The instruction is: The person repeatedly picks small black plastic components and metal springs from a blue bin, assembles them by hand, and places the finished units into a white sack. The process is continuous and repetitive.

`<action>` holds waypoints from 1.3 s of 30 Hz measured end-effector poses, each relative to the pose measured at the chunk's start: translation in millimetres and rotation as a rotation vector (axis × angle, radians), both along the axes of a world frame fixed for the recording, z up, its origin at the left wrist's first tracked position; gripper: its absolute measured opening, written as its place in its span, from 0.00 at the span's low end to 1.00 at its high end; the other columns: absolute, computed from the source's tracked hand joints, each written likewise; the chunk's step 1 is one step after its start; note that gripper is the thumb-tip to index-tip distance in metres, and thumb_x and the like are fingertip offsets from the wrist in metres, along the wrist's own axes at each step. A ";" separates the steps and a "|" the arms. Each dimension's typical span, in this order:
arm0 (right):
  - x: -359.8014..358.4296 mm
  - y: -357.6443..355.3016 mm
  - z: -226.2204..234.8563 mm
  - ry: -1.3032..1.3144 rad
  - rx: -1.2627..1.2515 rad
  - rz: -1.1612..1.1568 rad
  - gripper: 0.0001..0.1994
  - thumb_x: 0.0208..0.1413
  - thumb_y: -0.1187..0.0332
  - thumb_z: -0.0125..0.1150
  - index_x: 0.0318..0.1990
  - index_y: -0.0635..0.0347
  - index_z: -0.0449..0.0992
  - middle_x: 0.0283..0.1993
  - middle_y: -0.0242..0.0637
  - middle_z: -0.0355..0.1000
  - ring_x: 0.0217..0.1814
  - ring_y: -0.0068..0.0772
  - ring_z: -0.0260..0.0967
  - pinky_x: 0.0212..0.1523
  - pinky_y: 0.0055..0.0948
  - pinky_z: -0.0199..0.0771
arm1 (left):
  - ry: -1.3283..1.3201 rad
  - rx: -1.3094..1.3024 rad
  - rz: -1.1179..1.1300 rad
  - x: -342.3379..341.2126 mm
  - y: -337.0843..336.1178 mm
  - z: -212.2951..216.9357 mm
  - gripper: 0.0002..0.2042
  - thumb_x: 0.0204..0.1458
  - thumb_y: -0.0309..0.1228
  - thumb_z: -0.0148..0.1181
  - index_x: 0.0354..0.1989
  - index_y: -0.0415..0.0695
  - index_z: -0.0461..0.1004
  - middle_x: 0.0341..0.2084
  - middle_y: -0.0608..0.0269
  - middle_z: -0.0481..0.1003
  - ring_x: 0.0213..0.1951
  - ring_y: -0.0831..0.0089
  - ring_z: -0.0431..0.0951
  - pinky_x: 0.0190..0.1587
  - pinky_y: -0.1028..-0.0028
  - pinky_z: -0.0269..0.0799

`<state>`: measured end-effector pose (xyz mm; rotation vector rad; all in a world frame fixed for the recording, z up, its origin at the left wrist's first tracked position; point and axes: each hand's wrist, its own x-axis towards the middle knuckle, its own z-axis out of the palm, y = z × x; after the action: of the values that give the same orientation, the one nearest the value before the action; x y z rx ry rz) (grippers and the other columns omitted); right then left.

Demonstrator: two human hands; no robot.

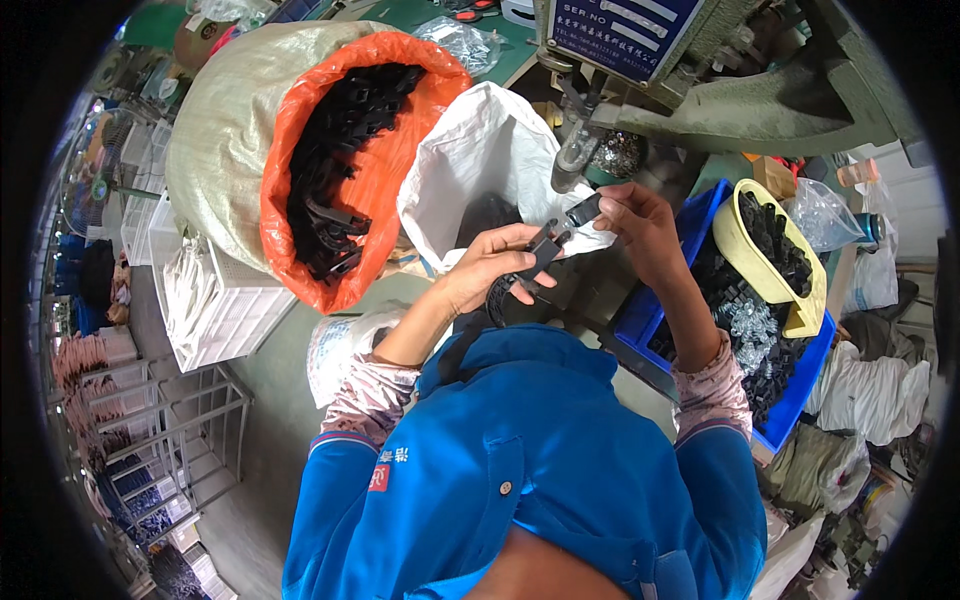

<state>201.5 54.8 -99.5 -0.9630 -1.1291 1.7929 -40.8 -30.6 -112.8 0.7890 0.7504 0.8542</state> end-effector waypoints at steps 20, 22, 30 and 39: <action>4.7 0.4 -1.7 -0.092 0.079 0.101 0.11 0.53 0.73 0.66 0.42 0.69 0.77 0.35 0.36 0.76 0.37 0.24 0.73 0.39 0.23 0.72 | -0.039 -0.036 -0.010 13.7 0.1 1.0 0.21 0.57 0.33 0.55 0.58 0.41 0.67 0.49 0.55 0.75 0.39 0.68 0.82 0.24 0.79 0.76; 5.0 -0.2 -5.7 -0.093 0.090 0.110 0.11 0.54 0.73 0.65 0.43 0.68 0.76 0.35 0.36 0.76 0.37 0.23 0.73 0.40 0.23 0.73 | -0.035 -0.034 -0.012 15.0 0.9 1.3 0.22 0.57 0.33 0.55 0.59 0.41 0.66 0.49 0.55 0.75 0.39 0.68 0.82 0.24 0.79 0.76; 2.0 -8.0 -10.9 -0.114 0.083 0.090 0.10 0.54 0.73 0.66 0.41 0.68 0.75 0.37 0.37 0.75 0.38 0.24 0.73 0.40 0.25 0.73 | -0.068 -0.042 -0.029 20.3 8.2 -1.9 0.19 0.58 0.33 0.55 0.56 0.39 0.66 0.50 0.53 0.75 0.39 0.68 0.82 0.24 0.79 0.76; 21.4 -24.2 -7.9 -0.045 0.073 -0.046 0.07 0.56 0.73 0.65 0.39 0.65 0.75 0.36 0.35 0.75 0.38 0.23 0.71 0.41 0.25 0.72 | 0.012 0.101 -0.124 41.9 26.5 0.0 0.18 0.60 0.34 0.55 0.55 0.38 0.66 0.47 0.56 0.76 0.38 0.71 0.81 0.24 0.80 0.73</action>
<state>222.9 30.7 -107.4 -0.9824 -1.1822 1.6893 1.1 -4.1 -112.7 0.9221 0.6657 0.7812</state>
